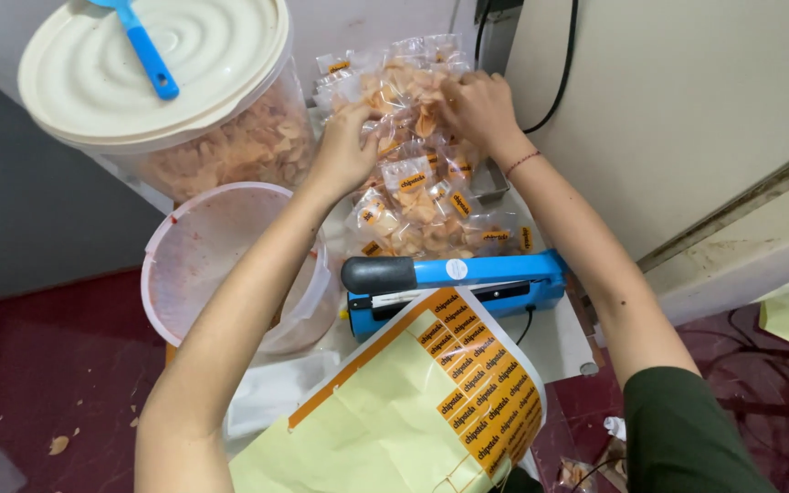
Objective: Peeling small labels from a sheet and applying them to individual plastic snack bags.
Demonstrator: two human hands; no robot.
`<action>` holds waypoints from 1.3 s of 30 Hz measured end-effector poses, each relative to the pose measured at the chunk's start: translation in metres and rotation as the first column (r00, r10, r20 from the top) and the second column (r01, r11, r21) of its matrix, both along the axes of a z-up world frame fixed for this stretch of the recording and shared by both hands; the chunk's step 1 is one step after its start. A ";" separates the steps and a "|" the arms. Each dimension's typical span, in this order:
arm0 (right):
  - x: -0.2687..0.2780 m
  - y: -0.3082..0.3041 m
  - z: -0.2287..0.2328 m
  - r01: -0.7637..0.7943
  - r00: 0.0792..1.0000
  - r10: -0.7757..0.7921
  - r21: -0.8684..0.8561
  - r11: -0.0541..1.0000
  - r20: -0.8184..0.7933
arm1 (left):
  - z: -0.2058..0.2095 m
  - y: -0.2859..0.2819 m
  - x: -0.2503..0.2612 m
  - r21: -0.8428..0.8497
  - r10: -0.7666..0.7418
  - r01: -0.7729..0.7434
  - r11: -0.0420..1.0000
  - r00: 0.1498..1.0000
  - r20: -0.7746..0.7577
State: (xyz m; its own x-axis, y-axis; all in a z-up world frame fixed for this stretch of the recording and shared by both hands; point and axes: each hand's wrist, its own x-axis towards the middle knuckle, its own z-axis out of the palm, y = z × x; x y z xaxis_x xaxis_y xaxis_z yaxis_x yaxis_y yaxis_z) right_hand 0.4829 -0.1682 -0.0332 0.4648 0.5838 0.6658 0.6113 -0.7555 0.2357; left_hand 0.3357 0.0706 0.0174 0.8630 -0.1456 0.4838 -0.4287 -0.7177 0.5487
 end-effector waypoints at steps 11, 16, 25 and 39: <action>-0.170 -0.009 0.115 -0.497 0.669 0.352 0.042 0.867 0.654 | 0.103 -0.045 -0.124 -0.778 -0.297 0.033 0.627 0.934 -0.200; -0.229 -0.023 0.115 -0.633 0.503 0.462 -0.053 0.773 0.731 | 0.095 -0.054 -0.185 -0.691 -0.302 0.330 0.643 0.939 0.166; -0.320 -0.034 0.195 -0.283 0.475 0.822 0.830 0.481 -0.315 | 0.079 -0.062 -0.252 -0.721 -0.345 0.261 0.642 0.938 0.033; -0.377 -0.037 0.175 -0.341 0.315 0.875 0.817 0.465 -0.367 | 0.081 -0.088 -0.311 -0.742 -0.291 0.140 0.656 0.954 -0.078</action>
